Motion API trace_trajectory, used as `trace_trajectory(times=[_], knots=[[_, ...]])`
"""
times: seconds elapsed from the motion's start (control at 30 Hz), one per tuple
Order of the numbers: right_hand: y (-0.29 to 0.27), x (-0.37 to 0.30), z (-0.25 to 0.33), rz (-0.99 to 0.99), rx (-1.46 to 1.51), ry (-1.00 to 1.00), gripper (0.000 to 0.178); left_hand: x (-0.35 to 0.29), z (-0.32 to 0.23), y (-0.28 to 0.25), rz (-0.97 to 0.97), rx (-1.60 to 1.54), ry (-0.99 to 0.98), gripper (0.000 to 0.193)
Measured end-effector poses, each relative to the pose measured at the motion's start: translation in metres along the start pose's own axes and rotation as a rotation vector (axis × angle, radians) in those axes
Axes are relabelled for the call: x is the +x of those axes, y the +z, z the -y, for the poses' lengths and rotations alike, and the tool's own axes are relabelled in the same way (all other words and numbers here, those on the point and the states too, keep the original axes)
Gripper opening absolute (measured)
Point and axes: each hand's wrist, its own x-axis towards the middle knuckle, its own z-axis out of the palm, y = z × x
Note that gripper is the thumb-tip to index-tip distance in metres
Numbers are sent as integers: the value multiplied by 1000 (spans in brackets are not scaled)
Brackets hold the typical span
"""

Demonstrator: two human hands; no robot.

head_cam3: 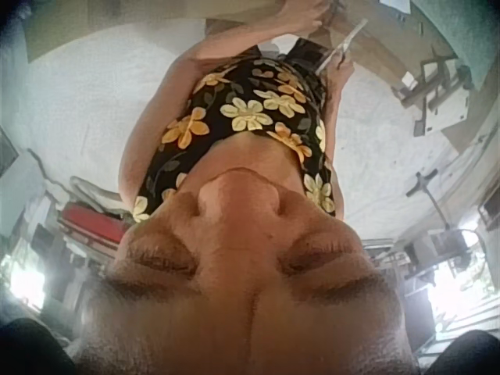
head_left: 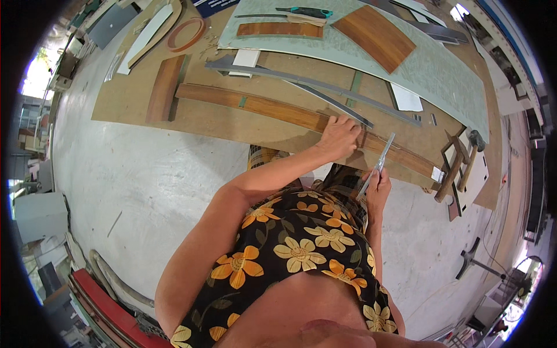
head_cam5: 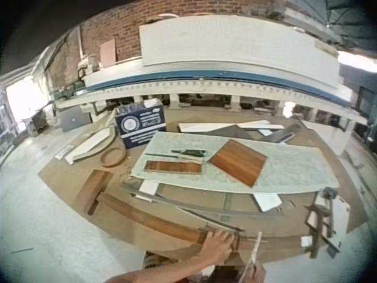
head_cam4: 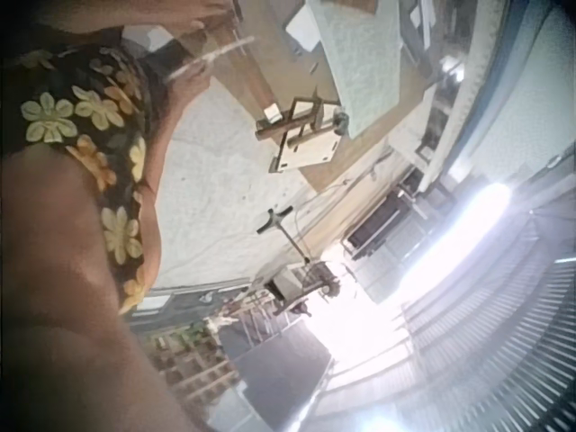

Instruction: Using a measuring tape and pen to mark measurements on wooden planks.

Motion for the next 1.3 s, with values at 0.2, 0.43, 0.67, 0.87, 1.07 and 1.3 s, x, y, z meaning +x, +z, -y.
trace_trajectory(times=[0.2,0.43,0.67,0.87,1.07,1.3], knots=[[10,8,22,105,-35,-43,19,-3,-8,5,-130,-111,30,52],[31,17,50,279,34,-49,20,-47,47,-20,-265,-806,-273,46],[75,23,61,681,180,-58,21,-96,80,-64,-117,-1823,-483,44],[105,24,59,736,150,-100,20,-116,96,-57,-224,-1860,-634,35],[112,22,70,743,14,-74,19,-132,105,-56,-365,-1680,-605,32],[113,17,82,713,-112,-147,19,-148,107,-71,-352,-1544,-602,25]])
